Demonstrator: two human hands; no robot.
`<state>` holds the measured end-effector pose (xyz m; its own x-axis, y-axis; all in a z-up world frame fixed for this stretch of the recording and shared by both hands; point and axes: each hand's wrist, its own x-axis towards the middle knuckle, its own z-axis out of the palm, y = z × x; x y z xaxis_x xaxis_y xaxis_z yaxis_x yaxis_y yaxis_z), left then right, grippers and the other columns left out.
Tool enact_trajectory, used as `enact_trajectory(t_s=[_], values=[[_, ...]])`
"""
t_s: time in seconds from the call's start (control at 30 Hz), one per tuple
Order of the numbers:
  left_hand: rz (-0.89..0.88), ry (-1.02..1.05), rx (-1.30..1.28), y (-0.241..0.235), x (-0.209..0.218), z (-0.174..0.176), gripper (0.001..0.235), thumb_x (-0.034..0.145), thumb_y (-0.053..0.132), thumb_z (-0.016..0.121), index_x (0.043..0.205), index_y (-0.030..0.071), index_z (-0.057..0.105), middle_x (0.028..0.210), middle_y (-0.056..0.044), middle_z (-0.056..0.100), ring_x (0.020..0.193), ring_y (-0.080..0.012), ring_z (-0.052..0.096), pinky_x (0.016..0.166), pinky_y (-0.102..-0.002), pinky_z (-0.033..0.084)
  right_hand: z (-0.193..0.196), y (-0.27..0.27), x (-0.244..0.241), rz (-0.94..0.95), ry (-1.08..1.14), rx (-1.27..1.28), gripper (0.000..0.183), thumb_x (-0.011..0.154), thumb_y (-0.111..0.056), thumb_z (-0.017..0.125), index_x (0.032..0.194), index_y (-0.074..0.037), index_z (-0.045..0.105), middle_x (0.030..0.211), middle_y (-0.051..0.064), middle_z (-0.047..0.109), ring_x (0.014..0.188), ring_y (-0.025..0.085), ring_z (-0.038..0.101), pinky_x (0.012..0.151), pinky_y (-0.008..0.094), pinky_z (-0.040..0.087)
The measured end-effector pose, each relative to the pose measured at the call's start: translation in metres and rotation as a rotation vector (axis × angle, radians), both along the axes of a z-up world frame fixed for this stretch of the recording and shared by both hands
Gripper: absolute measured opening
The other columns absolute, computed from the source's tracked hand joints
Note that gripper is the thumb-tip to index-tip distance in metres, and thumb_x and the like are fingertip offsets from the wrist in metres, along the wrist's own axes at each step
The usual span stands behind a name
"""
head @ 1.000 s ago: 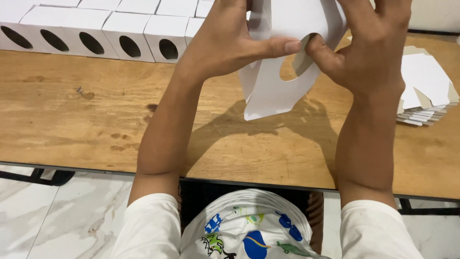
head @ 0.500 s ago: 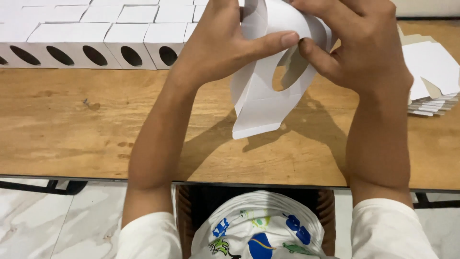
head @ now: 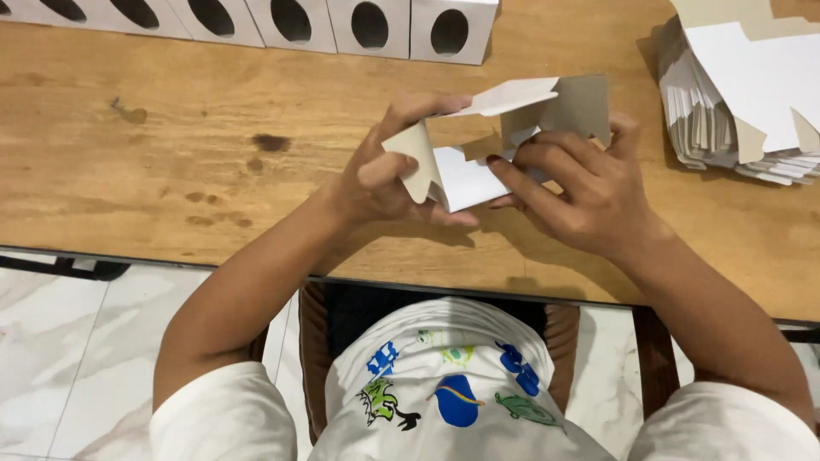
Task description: Assembling a white cardboard box from a flat pre-cut sheet by folding and tucking flaps.
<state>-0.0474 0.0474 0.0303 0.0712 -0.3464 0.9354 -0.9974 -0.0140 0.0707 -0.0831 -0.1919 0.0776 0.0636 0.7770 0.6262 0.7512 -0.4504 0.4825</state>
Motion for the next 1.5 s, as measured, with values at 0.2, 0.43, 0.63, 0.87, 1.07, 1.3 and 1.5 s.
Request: enact_trajectory(t_s=[0.2,0.43,0.63,0.87,1.07,1.3,1.5], values=[[0.002,-0.199,-0.076,-0.005,-0.004,-0.004,0.072,0.089,0.038,0.078,0.130,0.019,0.022,0.123,-0.030,0.040,0.107,-0.0468,0.059,0.088,-0.054,0.057,-0.029,-0.006,0.010,0.121,-0.086,0.089,0.012,0.096,-0.012,0.074,0.103,-0.022,0.073,0.082,0.001,0.070,0.075,0.021,0.067,0.103,0.045,0.017],[0.061,-0.200,-0.005,-0.004,-0.007,-0.009,0.070,0.093,0.040,0.079,0.132,0.023,0.024,0.128,-0.024,0.040,0.114,-0.0449,0.057,0.090,-0.053,0.055,-0.032,0.003,0.002,0.209,-0.032,0.174,0.005,0.094,-0.017,0.070,0.093,-0.012,0.072,0.086,0.005,0.070,0.074,0.027,0.063,0.086,0.045,0.031],[0.152,-0.083,0.033,-0.002,-0.028,-0.003,0.076,0.098,0.038,0.075,0.141,0.024,0.015,0.139,-0.026,0.031,0.130,-0.0458,0.046,0.105,-0.056,0.051,-0.021,0.014,-0.008,0.141,-0.034,0.187,0.014,0.092,-0.004,0.066,0.083,-0.012,0.073,0.082,0.002,0.072,0.072,0.024,0.065,0.093,0.045,0.021],[0.218,0.002,0.071,-0.015,-0.042,-0.031,0.069,0.101,0.029,0.076,0.138,0.023,0.018,0.142,-0.028,0.031,0.132,-0.0469,0.046,0.113,-0.066,0.041,-0.027,0.011,-0.024,-0.032,-0.001,0.088,0.015,0.092,-0.008,0.070,0.086,-0.022,0.072,0.085,-0.006,0.070,0.076,0.023,0.057,0.083,0.040,0.024],[0.266,-0.005,-0.091,-0.016,-0.033,-0.019,0.079,0.096,0.035,0.077,0.141,0.027,0.013,0.136,-0.024,0.037,0.126,-0.0367,0.048,0.104,-0.055,0.047,-0.020,0.012,-0.006,0.044,0.066,0.128,0.016,0.099,-0.011,0.063,0.087,-0.016,0.072,0.088,0.000,0.070,0.080,0.024,0.062,0.089,0.042,0.024],[0.287,0.010,0.048,-0.011,-0.033,-0.043,0.093,0.091,0.053,0.084,0.145,0.031,0.011,0.144,-0.024,0.028,0.136,-0.0394,0.039,0.114,-0.064,0.042,-0.049,0.012,-0.010,-0.011,0.124,0.152,0.024,0.097,-0.008,0.051,0.082,-0.014,0.068,0.081,0.002,0.064,0.079,0.024,0.060,0.087,0.042,0.021],[0.173,-0.015,0.050,-0.008,-0.036,-0.024,0.078,0.101,0.027,0.077,0.144,0.027,0.012,0.140,-0.027,0.032,0.132,-0.0434,0.043,0.110,-0.062,0.044,-0.052,0.007,-0.006,0.107,0.186,0.243,0.019,0.093,-0.002,0.057,0.084,-0.013,0.070,0.082,0.007,0.066,0.082,0.029,0.061,0.085,0.042,0.028]])
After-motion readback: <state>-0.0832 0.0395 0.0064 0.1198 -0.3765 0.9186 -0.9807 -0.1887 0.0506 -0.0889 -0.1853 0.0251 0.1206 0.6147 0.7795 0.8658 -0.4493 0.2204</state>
